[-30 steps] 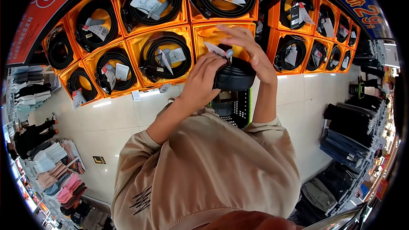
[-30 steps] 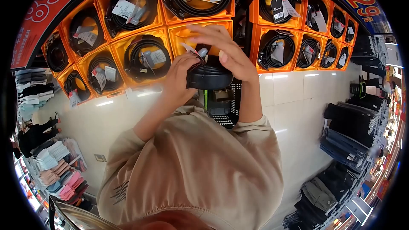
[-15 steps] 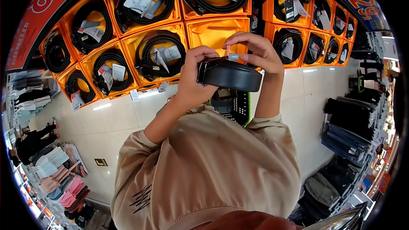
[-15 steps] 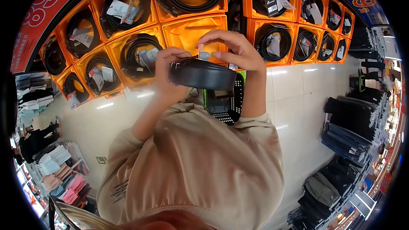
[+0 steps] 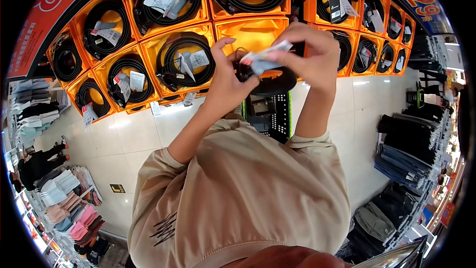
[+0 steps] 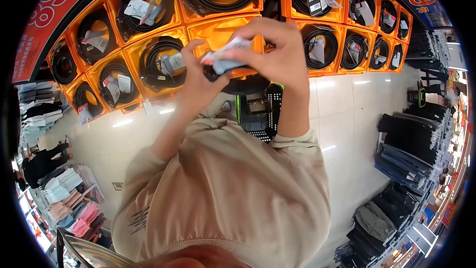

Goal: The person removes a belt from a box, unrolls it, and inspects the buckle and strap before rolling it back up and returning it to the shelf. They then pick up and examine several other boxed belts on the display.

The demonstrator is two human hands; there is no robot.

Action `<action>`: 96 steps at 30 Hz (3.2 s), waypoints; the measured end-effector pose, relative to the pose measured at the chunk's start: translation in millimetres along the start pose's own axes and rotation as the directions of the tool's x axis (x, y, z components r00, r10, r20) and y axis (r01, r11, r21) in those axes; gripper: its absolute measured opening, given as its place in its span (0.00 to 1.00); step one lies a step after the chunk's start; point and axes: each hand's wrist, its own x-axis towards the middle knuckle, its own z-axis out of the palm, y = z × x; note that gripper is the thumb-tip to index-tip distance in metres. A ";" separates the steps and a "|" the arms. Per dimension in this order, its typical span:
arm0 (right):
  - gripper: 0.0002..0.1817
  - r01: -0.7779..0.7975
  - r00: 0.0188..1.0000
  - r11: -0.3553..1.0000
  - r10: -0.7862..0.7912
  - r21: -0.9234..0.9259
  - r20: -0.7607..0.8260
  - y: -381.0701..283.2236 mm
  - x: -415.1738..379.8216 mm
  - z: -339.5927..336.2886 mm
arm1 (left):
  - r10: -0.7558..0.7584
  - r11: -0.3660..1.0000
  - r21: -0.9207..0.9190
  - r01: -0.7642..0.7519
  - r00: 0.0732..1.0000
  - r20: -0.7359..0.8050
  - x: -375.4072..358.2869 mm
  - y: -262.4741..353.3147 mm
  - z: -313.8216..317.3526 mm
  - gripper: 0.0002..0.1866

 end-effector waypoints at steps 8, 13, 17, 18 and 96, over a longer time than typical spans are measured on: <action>0.09 0.275 0.959 0.953 -0.262 -0.128 0.109 -14.9 -22.5 25.4 | 0.068 0.994 -0.076 -0.081 0.986 -0.155 3.8 -2.9 8.2 0.38; 0.29 -0.017 0.986 0.999 0.024 0.046 -0.165 0.4 -51.6 6.8 | -0.005 0.991 -0.126 -0.033 0.958 -0.287 5.7 2.1 11.3 0.29; 0.29 -0.226 0.962 0.937 0.174 -0.264 -0.209 14.8 -51.7 22.2 | 0.005 0.997 -0.070 -0.027 0.957 -0.289 10.6 3.1 4.8 0.27; 0.26 -0.265 0.948 0.918 0.192 -0.295 -0.252 18.3 -51.6 28.6 | -0.006 0.998 -0.060 -0.012 0.958 -0.287 11.1 3.7 3.3 0.27; 0.12 -0.262 0.813 0.916 0.041 -0.303 -0.580 41.3 -50.2 89.5 | 0.314 0.889 0.440 -0.128 0.869 -0.383 -59.7 -0.3 -35.3 0.09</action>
